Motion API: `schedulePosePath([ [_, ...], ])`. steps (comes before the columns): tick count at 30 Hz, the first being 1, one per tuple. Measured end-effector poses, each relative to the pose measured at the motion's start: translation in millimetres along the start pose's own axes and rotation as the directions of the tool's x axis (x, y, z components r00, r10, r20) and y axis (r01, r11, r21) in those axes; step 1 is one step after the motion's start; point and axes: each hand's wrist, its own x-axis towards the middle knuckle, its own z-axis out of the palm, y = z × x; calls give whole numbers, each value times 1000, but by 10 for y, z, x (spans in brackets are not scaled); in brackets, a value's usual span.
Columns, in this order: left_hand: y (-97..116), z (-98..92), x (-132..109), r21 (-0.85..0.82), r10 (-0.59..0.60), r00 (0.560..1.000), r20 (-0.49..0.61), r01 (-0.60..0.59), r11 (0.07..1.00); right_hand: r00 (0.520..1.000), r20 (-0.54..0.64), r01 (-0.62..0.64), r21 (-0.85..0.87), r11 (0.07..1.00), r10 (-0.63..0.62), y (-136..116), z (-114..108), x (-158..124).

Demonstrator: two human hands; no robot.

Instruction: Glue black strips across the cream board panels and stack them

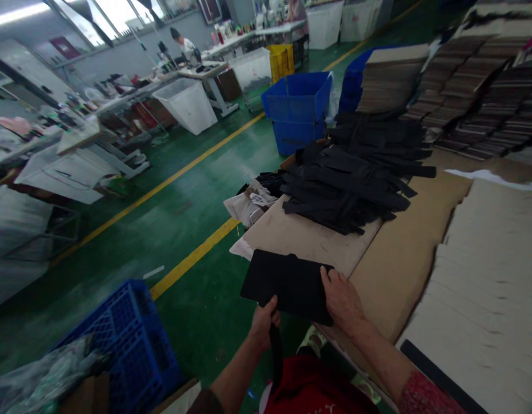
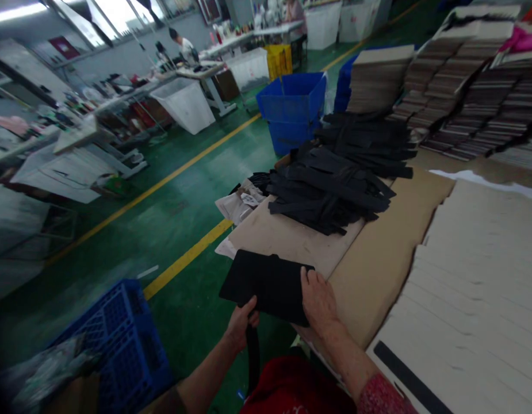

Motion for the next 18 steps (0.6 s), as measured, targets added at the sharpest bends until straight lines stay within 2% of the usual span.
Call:
schedulePosePath([
  [4,-11,5,20,21,9,1000,-6,-9,1000,996,-45,-82,-38,996,80,40,-8,96],
  [7,1,28,-3,58,22,999,-30,-20,998,997,-70,-24,-10,1000,23,8,9,63],
  [9,37,53,-51,102,58,997,-56,-53,993,997,-74,-3,85,996,9,-36,27,-3],
  [12,154,125,-170,220,158,982,-106,-132,967,995,-73,-38,398,917,73,-111,-23,-129],
  [14,269,223,-278,324,252,961,-117,-203,924,993,-22,-74,660,748,117,-168,-142,-230],
  [15,329,293,-342,375,306,946,-104,-247,893,991,42,-113,780,616,128,-197,-225,-289],
  [17,435,469,-488,450,392,919,-36,-336,828,973,210,-228,937,264,95,-244,-425,-434],
  [18,475,569,-570,483,428,904,25,-385,786,962,267,-270,960,70,55,-256,-538,-522],
])
